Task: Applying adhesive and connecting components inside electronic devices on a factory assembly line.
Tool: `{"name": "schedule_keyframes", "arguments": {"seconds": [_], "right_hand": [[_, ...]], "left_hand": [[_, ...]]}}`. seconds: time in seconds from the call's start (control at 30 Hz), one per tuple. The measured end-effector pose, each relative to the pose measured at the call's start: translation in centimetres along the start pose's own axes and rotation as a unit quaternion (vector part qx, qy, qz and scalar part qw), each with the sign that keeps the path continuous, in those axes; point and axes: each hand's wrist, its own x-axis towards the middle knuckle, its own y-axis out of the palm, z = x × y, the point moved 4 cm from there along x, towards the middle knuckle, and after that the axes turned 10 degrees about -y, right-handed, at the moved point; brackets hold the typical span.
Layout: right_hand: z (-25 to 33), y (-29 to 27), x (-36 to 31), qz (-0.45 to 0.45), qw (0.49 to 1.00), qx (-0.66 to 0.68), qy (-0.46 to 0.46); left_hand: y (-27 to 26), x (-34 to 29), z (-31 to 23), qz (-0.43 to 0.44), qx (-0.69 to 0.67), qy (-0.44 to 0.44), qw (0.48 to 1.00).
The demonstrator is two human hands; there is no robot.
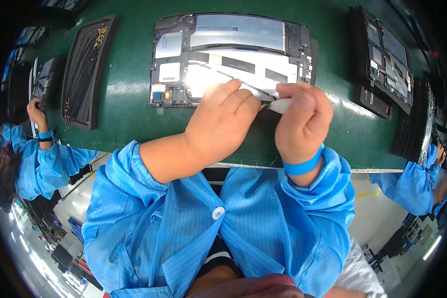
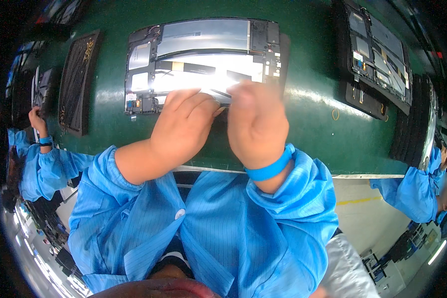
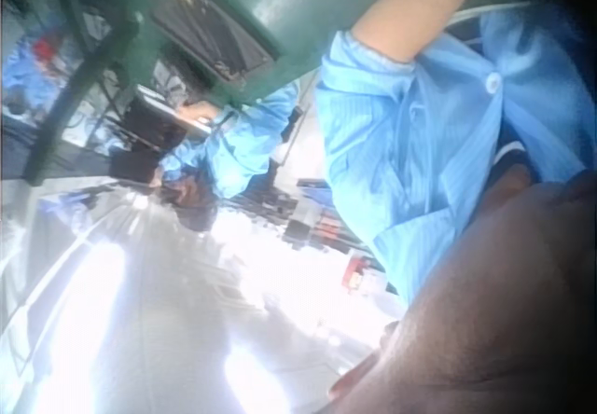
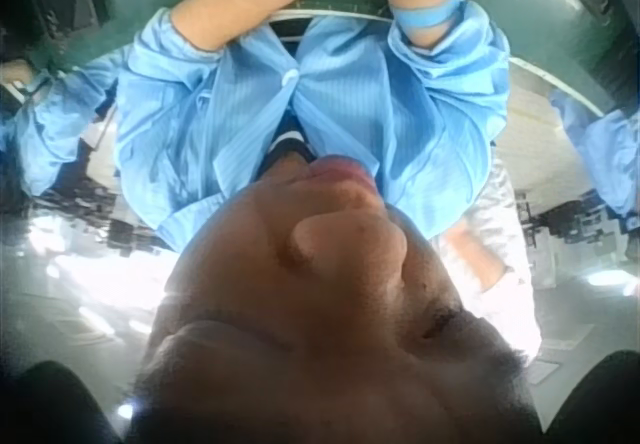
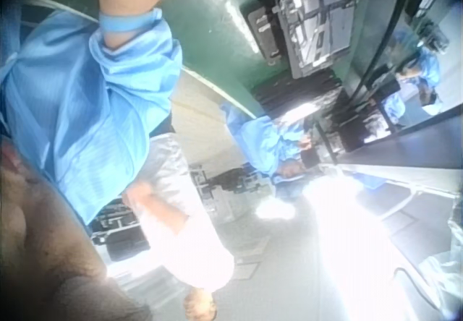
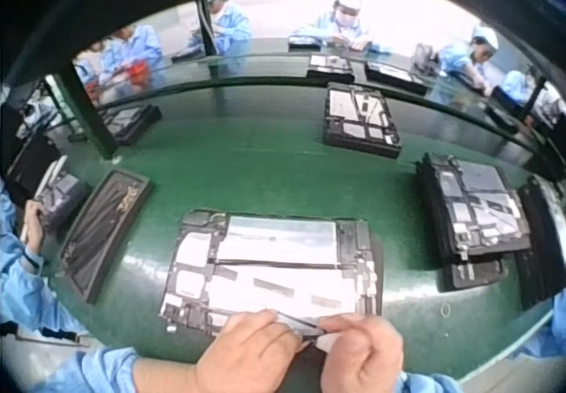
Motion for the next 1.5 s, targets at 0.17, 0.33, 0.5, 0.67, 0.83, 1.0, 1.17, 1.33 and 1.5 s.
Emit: {"name": "schedule_keyframes", "arguments": {"seconds": [0.17, 0.33, 0.5, 0.67, 0.83, 1.0, 1.17, 1.33, 1.5], "right_hand": [[1.5, 1.9, 0.7, 0.206, 0.978, -0.033, -0.011], [-3.2, -0.4, 1.9, 0.096, 0.977, 0.035, 0.188], [-2.3, -5.6, 1.0, 0.023, 0.904, -0.019, 0.427], [-2.6, -4.5, -0.7, 0.192, 0.803, -0.009, 0.564], [-2.1, -2.5, -0.9, 0.26, 0.734, 0.076, 0.623], [-3.0, 1.0, 2.5, 0.131, 0.794, 0.154, 0.573], [-5.2, 9.1, 9.7, 0.159, 0.834, 0.181, 0.497], [-7.6, 16.7, 12.4, 0.09, 0.795, 0.303, 0.519], [-14.0, 14.7, 13.8, -0.06, 0.725, 0.311, 0.611]], "left_hand": [[-0.6, 0.1, 0.0, 0.082, 0.001, -0.008, 0.997], [-3.7, 1.4, 3.2, 0.012, 0.174, 0.023, 0.984], [-9.8, -0.9, 11.5, -0.169, 0.2, -0.236, 0.936], [-7.7, -3.8, 10.7, 0.029, -0.011, -0.382, 0.924], [-7.6, -3.1, 13.1, -0.061, -0.079, -0.426, 0.899], [-7.4, -3.6, 15.1, -0.187, -0.273, -0.534, 0.778], [-7.2, -4.2, 15.4, -0.192, -0.27, -0.506, 0.797], [-6.8, -4.5, 15.6, -0.18, -0.261, -0.478, 0.819], [-7.7, -3.3, 15.0, -0.163, -0.156, -0.418, 0.88]]}}
